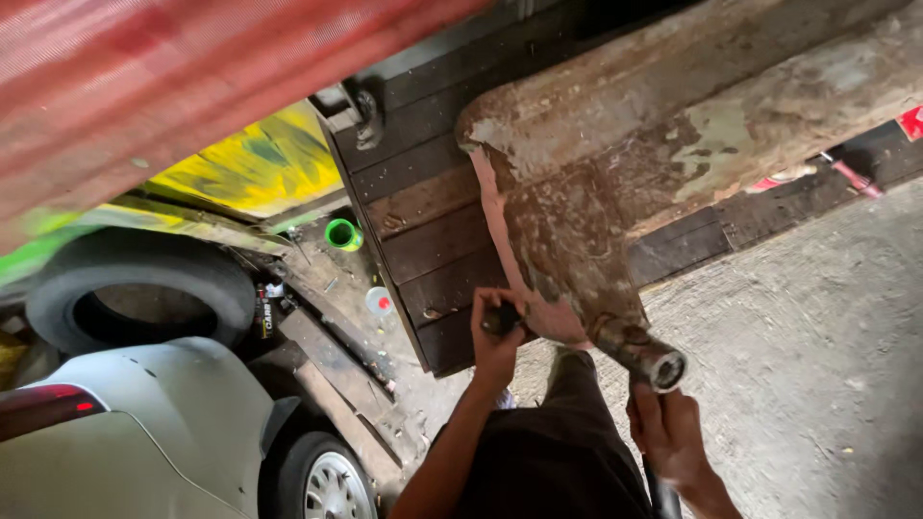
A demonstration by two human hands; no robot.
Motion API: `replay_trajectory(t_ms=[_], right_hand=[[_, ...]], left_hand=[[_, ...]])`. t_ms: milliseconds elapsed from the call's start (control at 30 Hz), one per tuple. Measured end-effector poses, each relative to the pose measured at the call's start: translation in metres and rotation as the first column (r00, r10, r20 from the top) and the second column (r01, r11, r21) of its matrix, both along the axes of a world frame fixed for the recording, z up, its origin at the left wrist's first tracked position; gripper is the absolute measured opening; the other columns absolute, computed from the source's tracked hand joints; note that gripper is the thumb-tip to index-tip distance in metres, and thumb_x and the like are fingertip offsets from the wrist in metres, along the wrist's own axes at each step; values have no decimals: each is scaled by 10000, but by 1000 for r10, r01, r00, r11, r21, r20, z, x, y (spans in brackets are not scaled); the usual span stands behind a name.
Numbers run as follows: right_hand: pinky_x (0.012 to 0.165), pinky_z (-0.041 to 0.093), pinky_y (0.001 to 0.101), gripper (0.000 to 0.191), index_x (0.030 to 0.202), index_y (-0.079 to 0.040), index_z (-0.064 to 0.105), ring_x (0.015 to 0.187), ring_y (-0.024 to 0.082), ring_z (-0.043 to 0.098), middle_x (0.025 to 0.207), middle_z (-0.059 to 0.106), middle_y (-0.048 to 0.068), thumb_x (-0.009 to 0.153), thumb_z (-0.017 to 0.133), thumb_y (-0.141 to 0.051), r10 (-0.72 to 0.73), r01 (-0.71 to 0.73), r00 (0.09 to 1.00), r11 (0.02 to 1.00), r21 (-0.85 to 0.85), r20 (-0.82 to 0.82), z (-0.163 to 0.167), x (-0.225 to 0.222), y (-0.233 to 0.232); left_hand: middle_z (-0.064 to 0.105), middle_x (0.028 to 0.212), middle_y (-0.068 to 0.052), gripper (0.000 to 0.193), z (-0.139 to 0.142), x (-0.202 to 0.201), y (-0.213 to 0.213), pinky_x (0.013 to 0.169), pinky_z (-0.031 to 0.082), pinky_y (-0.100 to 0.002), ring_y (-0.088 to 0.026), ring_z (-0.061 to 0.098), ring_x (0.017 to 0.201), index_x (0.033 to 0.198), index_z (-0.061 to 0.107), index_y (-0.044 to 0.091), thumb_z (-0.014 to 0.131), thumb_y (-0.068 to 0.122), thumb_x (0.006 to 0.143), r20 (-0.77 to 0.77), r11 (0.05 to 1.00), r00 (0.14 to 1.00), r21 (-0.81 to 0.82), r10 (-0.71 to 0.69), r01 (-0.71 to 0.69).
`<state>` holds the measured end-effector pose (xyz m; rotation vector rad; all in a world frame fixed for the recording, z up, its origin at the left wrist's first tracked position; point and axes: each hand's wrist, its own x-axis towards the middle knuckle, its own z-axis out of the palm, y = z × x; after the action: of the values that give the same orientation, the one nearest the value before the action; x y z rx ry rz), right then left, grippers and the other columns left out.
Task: The person repeatedly strikes a small cylindrical metal object with a hammer on a wooden workbench. The person holds the object steady with one hand while striking it with the other, occasionally repositioning the object.
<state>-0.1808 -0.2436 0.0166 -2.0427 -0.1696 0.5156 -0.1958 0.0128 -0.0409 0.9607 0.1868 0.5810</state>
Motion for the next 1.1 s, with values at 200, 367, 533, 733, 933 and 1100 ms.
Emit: replay_trajectory(t_ms=[200, 367, 533, 733, 933, 1100], right_hand=[[300, 362, 309, 326, 803, -27, 567, 310, 131, 468, 465, 527, 52, 1022, 447, -237, -60, 63, 998, 983, 170, -19, 13, 0, -2], [316, 347, 301, 413, 770, 4, 562, 339, 121, 455, 505, 512, 59, 1067, 427, -250, -71, 92, 991, 975, 202, -110, 12, -5, -2], [321, 352, 304, 334, 807, -29, 556, 341, 121, 457, 499, 518, 52, 1027, 436, -249, -65, 83, 993, 979, 184, -99, 15, -8, 5], [330, 367, 308, 389, 752, -24, 569, 331, 133, 490, 454, 526, 45, 1046, 448, -248, -15, 22, 998, 991, 129, -53, 19, -9, 3], [326, 363, 315, 350, 788, -25, 569, 334, 135, 479, 465, 528, 51, 1042, 434, -225, -41, 49, 997, 988, 145, -59, 12, -6, 3], [376, 397, 272, 345, 837, -27, 573, 395, 91, 508, 539, 547, 19, 1081, 456, -242, 124, -171, 941, 977, 125, 316, 12, -3, 5]], left_hand=[[497, 980, -88, 505, 10, 4, 5, 1026, 337, -303, -195, 486, 936, 1008, 334, 116, 445, -228, 655, 16, 1000, 1000, 16, -16, 15], [507, 963, -82, 481, 9, 8, 4, 1011, 387, -307, -184, 494, 935, 997, 349, 110, 500, -219, 681, -22, 993, 1000, 112, -21, 24], [508, 952, -77, 488, 4, 6, 6, 985, 404, -313, -187, 514, 937, 991, 367, 108, 509, -212, 650, -89, 990, 995, 138, 35, -22], [505, 943, -78, 483, 6, 10, 9, 960, 378, -300, -182, 496, 942, 999, 357, 111, 487, -202, 655, 12, 999, 999, 27, 45, -46], [487, 957, -65, 455, 3, 22, 16, 922, 396, -286, -175, 477, 904, 990, 368, 110, 571, -199, 726, -137, 983, 991, 182, -14, 39], [506, 935, -70, 457, -3, 22, 18, 872, 433, -288, -178, 501, 881, 978, 367, 119, 518, -193, 680, -113, 999, 993, 46, 24, -19]])
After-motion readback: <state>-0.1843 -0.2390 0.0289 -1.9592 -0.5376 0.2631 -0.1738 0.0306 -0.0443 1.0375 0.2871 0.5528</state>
